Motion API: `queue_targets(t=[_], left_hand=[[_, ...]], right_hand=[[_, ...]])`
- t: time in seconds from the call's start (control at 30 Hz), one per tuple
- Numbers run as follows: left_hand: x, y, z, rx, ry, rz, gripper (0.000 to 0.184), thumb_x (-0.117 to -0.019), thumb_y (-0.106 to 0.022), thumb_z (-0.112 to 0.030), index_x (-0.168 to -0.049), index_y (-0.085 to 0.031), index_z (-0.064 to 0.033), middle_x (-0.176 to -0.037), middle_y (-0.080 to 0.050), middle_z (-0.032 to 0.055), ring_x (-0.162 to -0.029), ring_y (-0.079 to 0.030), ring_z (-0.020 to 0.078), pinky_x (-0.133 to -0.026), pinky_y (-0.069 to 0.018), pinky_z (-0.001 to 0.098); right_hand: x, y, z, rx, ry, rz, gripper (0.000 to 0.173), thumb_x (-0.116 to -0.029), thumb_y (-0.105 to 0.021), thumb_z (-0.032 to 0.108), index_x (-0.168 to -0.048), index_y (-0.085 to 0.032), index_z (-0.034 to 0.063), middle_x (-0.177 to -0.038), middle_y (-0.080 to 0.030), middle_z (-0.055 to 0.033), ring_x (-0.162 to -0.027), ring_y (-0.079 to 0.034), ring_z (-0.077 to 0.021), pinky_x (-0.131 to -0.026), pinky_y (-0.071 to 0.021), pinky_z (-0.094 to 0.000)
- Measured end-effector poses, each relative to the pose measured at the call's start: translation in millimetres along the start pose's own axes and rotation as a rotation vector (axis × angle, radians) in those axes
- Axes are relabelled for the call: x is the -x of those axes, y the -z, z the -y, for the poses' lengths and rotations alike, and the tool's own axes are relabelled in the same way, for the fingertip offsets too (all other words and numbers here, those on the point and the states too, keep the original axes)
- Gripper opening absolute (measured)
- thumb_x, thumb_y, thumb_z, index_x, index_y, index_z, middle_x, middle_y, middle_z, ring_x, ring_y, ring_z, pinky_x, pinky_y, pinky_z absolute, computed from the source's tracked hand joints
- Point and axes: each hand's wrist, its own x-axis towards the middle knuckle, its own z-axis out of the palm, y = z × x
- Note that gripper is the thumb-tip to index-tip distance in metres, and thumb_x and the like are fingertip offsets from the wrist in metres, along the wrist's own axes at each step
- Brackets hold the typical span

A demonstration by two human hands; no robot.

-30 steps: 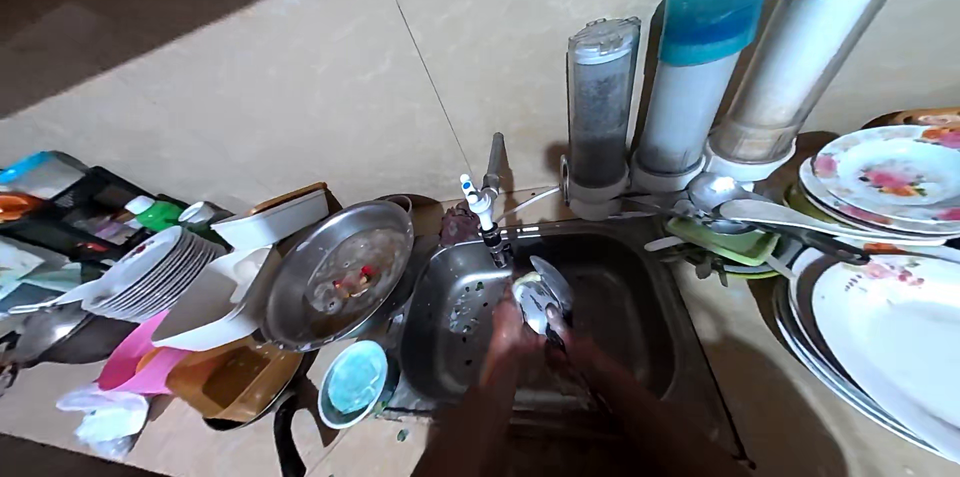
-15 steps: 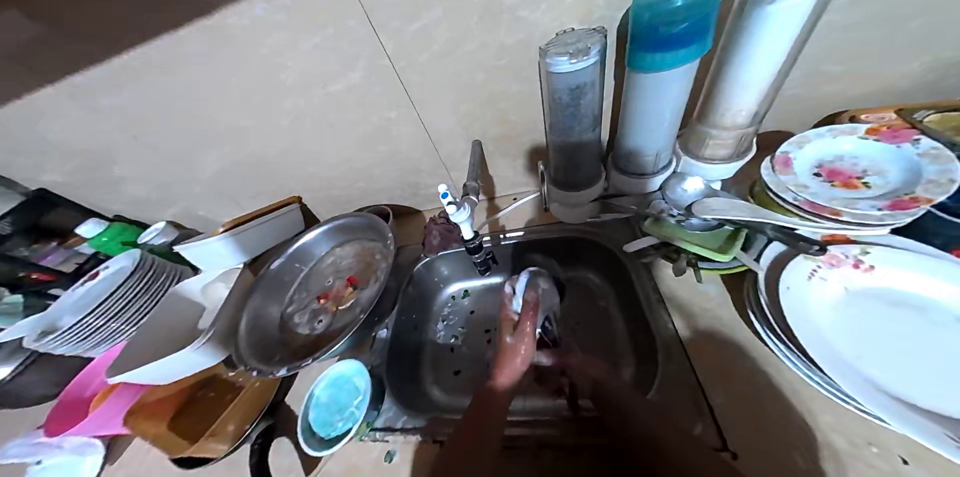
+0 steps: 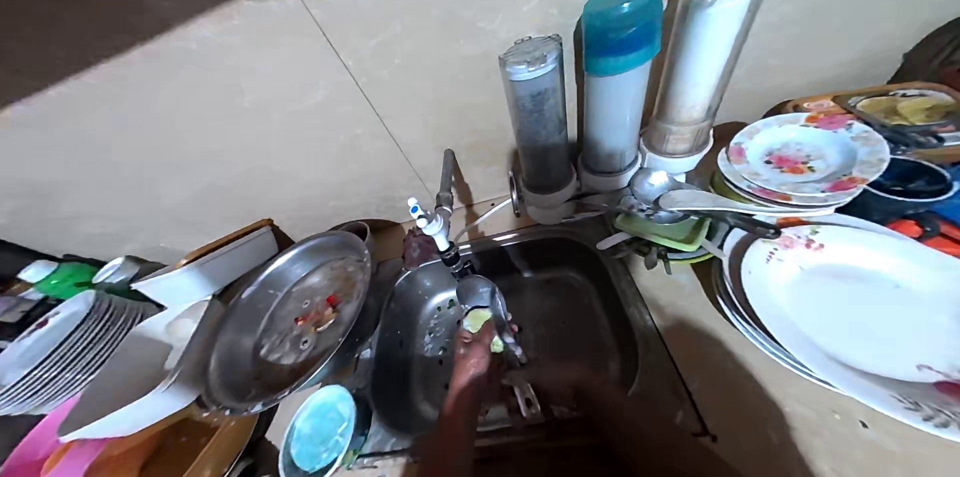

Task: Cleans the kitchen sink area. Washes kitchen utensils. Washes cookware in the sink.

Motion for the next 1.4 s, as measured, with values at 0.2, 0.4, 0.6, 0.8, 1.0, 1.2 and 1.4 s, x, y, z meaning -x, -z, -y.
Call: queue_targets(t=[0.2,0.4,0.6,0.8,1.0,1.2,1.4], left_hand=[[-4.8,3.1,5.1,-0.107,-0.084,-0.232,0.045,-0.0941,-0.060,0.011,-0.136,-0.044,0.0086,-0.107,-0.065,0.0119,-0.092,-0.066,0.0088,-0.083,-0.0576,0.0263],[-13.8,4.3,-31.5,-0.184,-0.152,-0.047,0.052,-0.0815,-0.067,0.018,-0.129,-0.050,0.0067,-0.105,-0.069,0.0097,-0.090,-0.069,0.0092,-0.081,-0.0600,0.0266],[-24.1,35.1,-99.0,-1.224,-0.400,0.433,0.035,-0.0922,-0.069,-0.006,-0.126,-0.068,0.0026,-0.116,-0.072,0.0218,-0.108,-0.070,0.0293,-0.099,-0.0535,0.0464],[-6.7,-19.6,-83.2,-1.972,-0.036,0.919,0.030,-0.1056,-0.049,-0.007,-0.129,-0.062,0.0051,-0.135,-0.060,0.0282,-0.130,-0.055,0.0461,-0.108,-0.0421,0.0600],[-50.4,53.6,-108.8,-1.099,-0.312,0.666,0.027,-0.0925,-0.069,-0.005,-0.118,-0.070,0.0024,-0.117,-0.073,0.0133,-0.109,-0.068,0.0175,-0.103,-0.0517,0.0367],[-21.8,21.3,-41.1,0.019,-0.135,-0.124,0.018,-0.1041,-0.051,0.000,-0.122,-0.054,0.0038,-0.095,-0.071,0.0065,-0.083,-0.070,0.0111,-0.074,-0.0604,0.0278],[13.7,-21.4,17.3,0.079,0.073,-0.129,0.022,-0.1091,-0.045,-0.013,-0.119,-0.059,0.0014,-0.089,-0.071,0.0048,-0.077,-0.070,0.0098,-0.071,-0.0604,0.0286]], right_hand=[[-19.1,-4.6,-4.8,0.244,0.155,-0.373,0.045,-0.1084,-0.044,0.024,-0.147,-0.038,0.0019,-0.086,-0.061,-0.0068,-0.061,-0.058,-0.0132,-0.057,-0.0531,-0.0309],[-7.9,10.9,9.7,0.106,0.129,-0.267,0.018,-0.1067,-0.044,0.022,-0.120,-0.049,0.0104,-0.069,-0.046,0.0070,-0.051,-0.042,-0.0030,-0.048,-0.0399,-0.0203],[10.8,28.7,26.5,0.369,0.023,-0.248,0.031,-0.1054,-0.046,0.022,-0.129,-0.050,0.0021,-0.075,-0.050,0.0036,-0.057,-0.046,-0.0032,-0.053,-0.0428,-0.0206],[6.3,26.1,19.6,0.665,-0.037,-0.277,0.030,-0.1070,-0.049,0.019,-0.127,-0.058,-0.0016,-0.084,-0.058,-0.0053,-0.065,-0.053,-0.0091,-0.063,-0.0485,-0.0277],[11.4,27.2,27.9,0.595,0.027,-0.374,0.039,-0.1085,-0.047,0.026,-0.135,-0.055,-0.0016,-0.087,-0.059,-0.0070,-0.066,-0.053,-0.0111,-0.064,-0.0492,-0.0299],[-3.5,11.5,13.5,0.173,0.151,-0.369,0.026,-0.1080,-0.044,0.021,-0.123,-0.056,0.0037,-0.065,-0.045,0.0068,-0.050,-0.044,-0.0035,-0.049,-0.0420,-0.0209],[-12.4,-11.6,-9.4,0.183,0.231,-0.601,0.038,-0.1098,-0.040,0.024,-0.135,-0.052,-0.0028,-0.091,-0.062,-0.0076,-0.070,-0.060,-0.0122,-0.065,-0.0545,-0.0312]])
